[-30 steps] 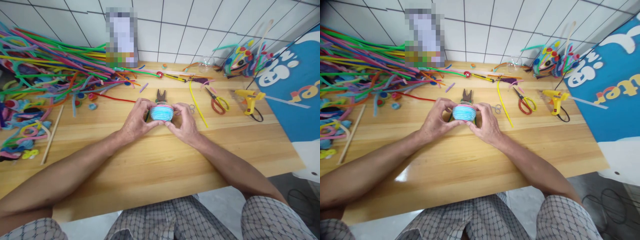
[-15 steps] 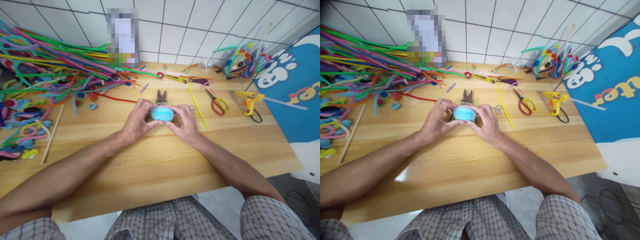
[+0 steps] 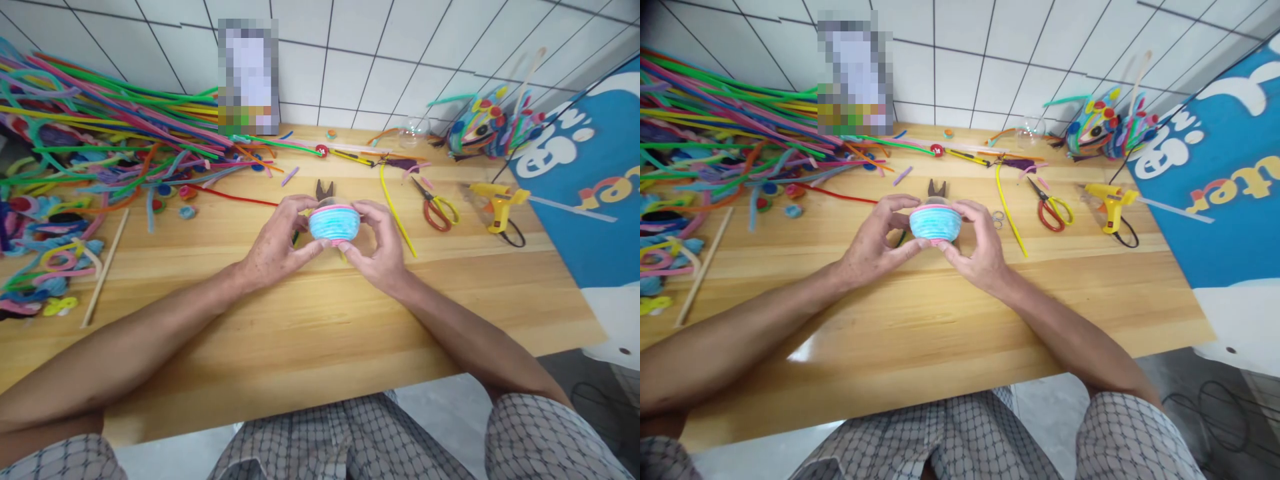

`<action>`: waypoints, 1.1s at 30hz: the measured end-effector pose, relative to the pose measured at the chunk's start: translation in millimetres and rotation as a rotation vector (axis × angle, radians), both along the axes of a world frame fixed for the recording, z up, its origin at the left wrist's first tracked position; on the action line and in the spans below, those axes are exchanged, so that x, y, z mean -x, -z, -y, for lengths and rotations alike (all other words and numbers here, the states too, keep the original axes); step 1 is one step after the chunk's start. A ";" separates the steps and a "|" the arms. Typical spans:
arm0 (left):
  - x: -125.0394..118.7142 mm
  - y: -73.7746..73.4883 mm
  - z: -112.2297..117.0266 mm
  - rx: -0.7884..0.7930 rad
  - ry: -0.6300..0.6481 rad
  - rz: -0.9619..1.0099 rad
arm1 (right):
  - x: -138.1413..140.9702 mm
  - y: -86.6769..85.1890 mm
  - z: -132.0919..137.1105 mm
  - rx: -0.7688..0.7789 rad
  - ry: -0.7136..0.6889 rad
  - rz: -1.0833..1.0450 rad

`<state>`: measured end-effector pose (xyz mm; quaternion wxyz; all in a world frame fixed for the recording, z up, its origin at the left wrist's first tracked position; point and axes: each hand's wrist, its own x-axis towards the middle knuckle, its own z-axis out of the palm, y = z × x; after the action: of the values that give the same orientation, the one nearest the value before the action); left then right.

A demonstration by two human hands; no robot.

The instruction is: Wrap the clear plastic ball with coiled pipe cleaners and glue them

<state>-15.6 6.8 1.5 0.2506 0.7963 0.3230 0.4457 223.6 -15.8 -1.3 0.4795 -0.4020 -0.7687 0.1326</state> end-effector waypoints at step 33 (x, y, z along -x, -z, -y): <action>5.7 -9.3 -2.7 0.036 -0.076 -0.197 | 4.8 5.3 -0.4 0.244 0.021 0.147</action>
<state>-21.3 9.4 10.9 0.2148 0.8188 0.3844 0.3684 218.8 -15.3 -6.6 0.3707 -0.4741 -0.7757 0.1900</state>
